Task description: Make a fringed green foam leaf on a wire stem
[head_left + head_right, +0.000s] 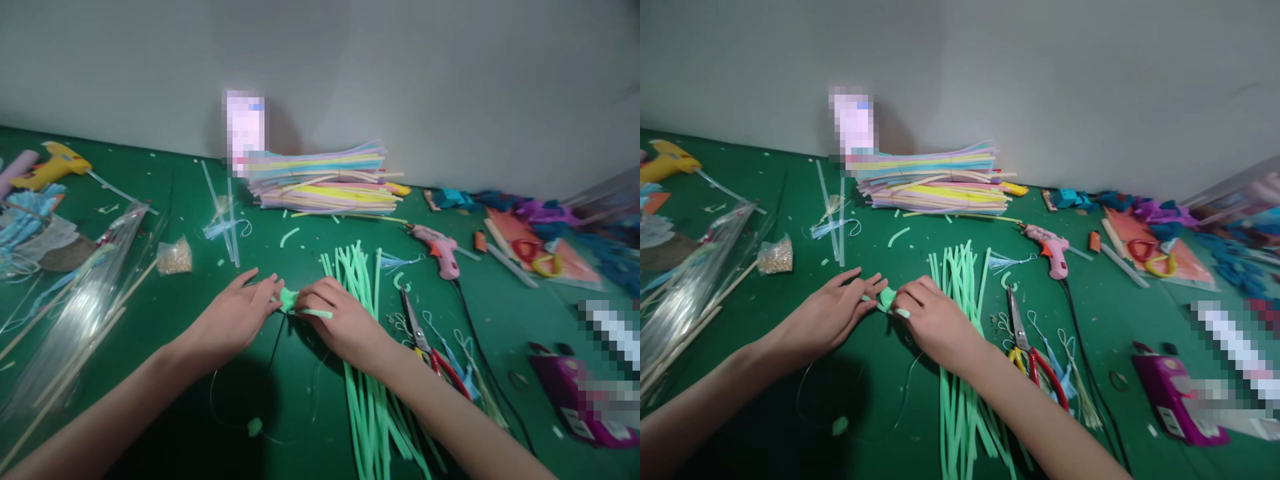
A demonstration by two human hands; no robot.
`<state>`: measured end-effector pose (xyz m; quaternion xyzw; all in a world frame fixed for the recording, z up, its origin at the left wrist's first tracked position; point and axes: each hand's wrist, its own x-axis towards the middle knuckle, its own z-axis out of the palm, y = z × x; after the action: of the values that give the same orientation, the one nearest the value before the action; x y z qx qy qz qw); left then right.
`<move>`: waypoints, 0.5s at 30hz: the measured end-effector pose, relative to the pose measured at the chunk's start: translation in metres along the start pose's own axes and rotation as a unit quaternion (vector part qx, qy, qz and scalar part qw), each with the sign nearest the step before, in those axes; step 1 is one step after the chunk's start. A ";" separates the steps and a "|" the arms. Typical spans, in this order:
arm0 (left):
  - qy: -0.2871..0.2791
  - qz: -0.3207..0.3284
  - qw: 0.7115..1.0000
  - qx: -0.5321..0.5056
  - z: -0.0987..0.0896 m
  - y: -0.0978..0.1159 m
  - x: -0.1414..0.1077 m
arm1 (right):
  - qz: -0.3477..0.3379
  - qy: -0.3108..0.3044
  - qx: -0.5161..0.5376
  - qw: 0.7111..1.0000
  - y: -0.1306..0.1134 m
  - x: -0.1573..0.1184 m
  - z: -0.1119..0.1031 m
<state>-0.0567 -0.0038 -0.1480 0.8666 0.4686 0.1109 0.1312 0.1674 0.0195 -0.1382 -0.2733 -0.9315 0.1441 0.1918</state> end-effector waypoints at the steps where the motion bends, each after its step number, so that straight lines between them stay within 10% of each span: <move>1: 0.001 0.000 1.000 -0.002 0.000 0.000 0.000 | 0.001 0.000 0.008 1.000 0.001 0.001 0.001; 15: -0.002 0.040 0.999 0.028 0.012 -0.003 -0.003 | 0.056 -0.046 0.086 0.994 0.001 0.020 0.001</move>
<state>-0.0572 -0.0061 -0.1608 0.8882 0.4363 0.1011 0.1028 0.1521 0.0316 -0.1345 -0.3008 -0.9066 0.2471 0.1630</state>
